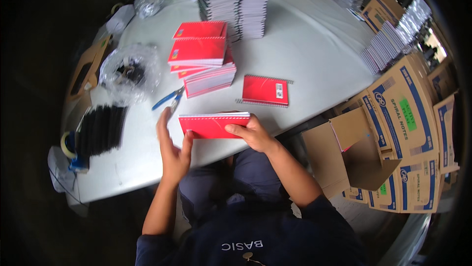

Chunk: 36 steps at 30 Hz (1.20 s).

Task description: The person trims the excess spiral coil on stacks of notebooks using pliers, then organizes and places the notebooks into cardboard boxes.

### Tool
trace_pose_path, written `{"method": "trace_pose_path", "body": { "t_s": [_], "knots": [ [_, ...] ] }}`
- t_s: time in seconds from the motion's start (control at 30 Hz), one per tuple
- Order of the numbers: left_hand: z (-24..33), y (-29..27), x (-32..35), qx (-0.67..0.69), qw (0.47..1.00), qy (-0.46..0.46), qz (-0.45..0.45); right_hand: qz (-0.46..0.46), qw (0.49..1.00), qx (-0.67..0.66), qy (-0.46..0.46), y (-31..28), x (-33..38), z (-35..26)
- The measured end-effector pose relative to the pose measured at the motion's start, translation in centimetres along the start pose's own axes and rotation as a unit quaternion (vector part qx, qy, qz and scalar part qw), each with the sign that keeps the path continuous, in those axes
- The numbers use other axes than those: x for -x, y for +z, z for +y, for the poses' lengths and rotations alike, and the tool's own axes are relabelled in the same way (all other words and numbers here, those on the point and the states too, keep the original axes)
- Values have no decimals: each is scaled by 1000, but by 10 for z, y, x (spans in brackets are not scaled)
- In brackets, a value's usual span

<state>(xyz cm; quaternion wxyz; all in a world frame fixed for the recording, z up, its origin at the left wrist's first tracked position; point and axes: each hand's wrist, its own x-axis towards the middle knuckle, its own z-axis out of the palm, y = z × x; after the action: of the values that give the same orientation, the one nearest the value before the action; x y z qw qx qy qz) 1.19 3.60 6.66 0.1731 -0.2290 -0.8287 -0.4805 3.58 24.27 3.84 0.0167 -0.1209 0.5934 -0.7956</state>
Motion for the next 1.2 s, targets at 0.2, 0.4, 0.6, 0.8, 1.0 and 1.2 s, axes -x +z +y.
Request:
{"method": "trace_pose_path", "body": {
  "t_s": [0.2,0.4,0.6,0.8,1.0,1.2],
  "knots": [
    [-38,15,13,281,929,-217,-103,-24,997,65,-44,7,-22,18],
    [-70,-11,9,-235,963,16,-132,-28,993,115,27,11,-20,28],
    [-151,-106,-38,-553,815,-158,67,-19,992,128,6,13,-19,30],
    [-127,-90,-22,-432,895,-111,3,-41,985,164,-29,7,-27,23],
    [-114,-123,-38,-316,921,-143,180,-25,989,145,17,6,-23,22],
    [-47,-75,-14,251,924,-267,-112,-7,988,155,-2,4,-23,26]
  ]
}}
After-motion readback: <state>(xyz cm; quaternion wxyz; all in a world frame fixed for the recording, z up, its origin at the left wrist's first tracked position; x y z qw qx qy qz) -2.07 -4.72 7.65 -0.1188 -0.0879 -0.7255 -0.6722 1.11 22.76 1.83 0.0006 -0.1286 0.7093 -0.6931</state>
